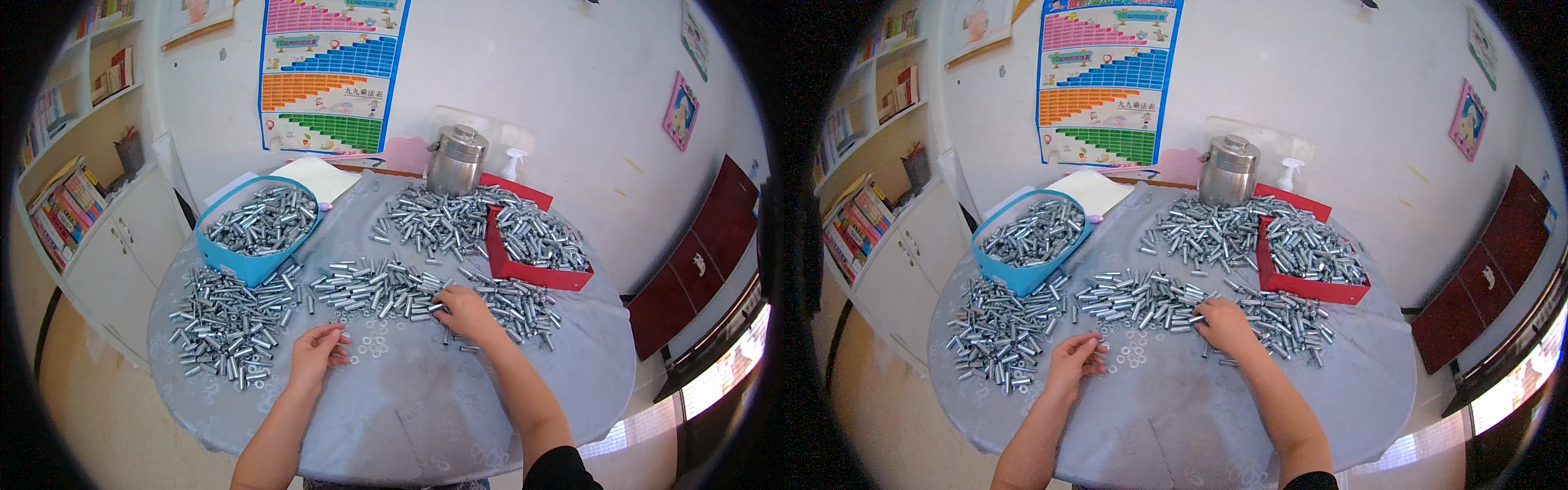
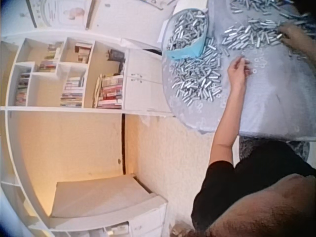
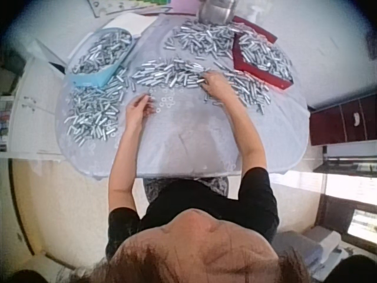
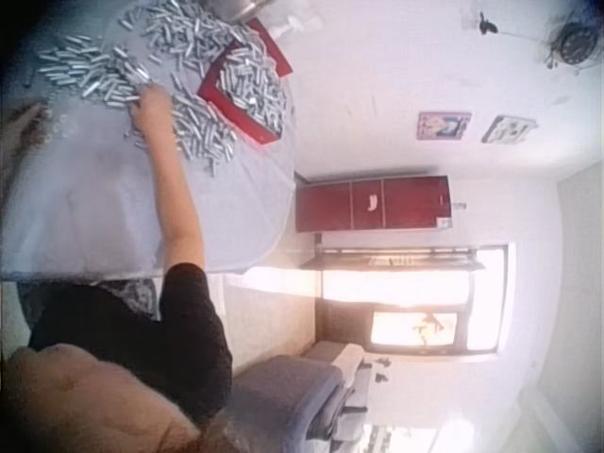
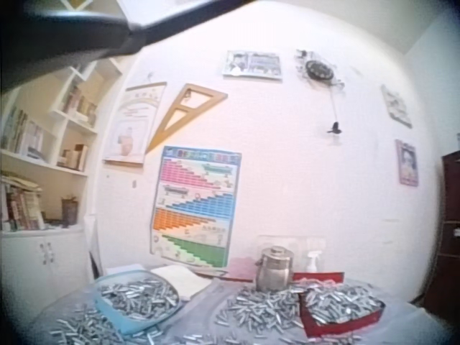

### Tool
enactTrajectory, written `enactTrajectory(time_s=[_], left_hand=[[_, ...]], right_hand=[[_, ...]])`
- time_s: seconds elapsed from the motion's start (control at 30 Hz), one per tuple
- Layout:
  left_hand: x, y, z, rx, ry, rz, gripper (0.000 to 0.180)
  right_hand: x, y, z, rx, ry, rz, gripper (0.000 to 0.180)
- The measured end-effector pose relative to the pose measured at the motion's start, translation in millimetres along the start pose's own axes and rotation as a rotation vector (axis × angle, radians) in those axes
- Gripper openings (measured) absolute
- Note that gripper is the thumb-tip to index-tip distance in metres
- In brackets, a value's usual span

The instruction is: The person sits at a table covered with a grey cloth and repeatedly picks up small metal cylindrical fasteners and white washers. They insert the washers into the fasteners by hand and place the assembled units back onto the table. The task involves sorting and assembling these components from large piles into smaller groups.

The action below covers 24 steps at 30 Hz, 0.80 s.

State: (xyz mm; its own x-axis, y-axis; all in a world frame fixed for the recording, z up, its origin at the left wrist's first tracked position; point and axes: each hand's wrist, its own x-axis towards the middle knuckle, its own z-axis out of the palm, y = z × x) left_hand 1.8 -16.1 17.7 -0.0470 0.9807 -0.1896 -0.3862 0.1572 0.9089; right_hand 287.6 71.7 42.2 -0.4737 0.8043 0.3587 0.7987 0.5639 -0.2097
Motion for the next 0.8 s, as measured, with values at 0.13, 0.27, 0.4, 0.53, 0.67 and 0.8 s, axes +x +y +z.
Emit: enactTrajectory(time_s=[0.13,0.27,0.4,0.53,0.67,0.8], left_hand=[[2,-2,0,0.001,-0.013,-0.002,0.020],[1,-5,1,0.042,-0.047,0.050,0.019],[-3,-10,9,0.254,-0.083,0.174,0.018],[-7,-17,20,0.390,-0.086,0.405,0.020],[-7,-16,17,0.248,-0.089,0.184,0.021],[-3,-17,17,-0.048,-0.013,0.062,0.020]], right_hand=[[2,-3,1,-0.088,0.004,0.000,0.017],[1,-15,-1,-0.023,0.080,-0.018,0.020],[0,-63,3,0.611,-0.057,0.313,0.026],[-9,-82,30,0.955,-0.185,0.394,0.029],[-13,-99,38,1.046,-0.185,0.368,0.028],[-14,-101,31,0.819,-0.197,0.382,0.026]])
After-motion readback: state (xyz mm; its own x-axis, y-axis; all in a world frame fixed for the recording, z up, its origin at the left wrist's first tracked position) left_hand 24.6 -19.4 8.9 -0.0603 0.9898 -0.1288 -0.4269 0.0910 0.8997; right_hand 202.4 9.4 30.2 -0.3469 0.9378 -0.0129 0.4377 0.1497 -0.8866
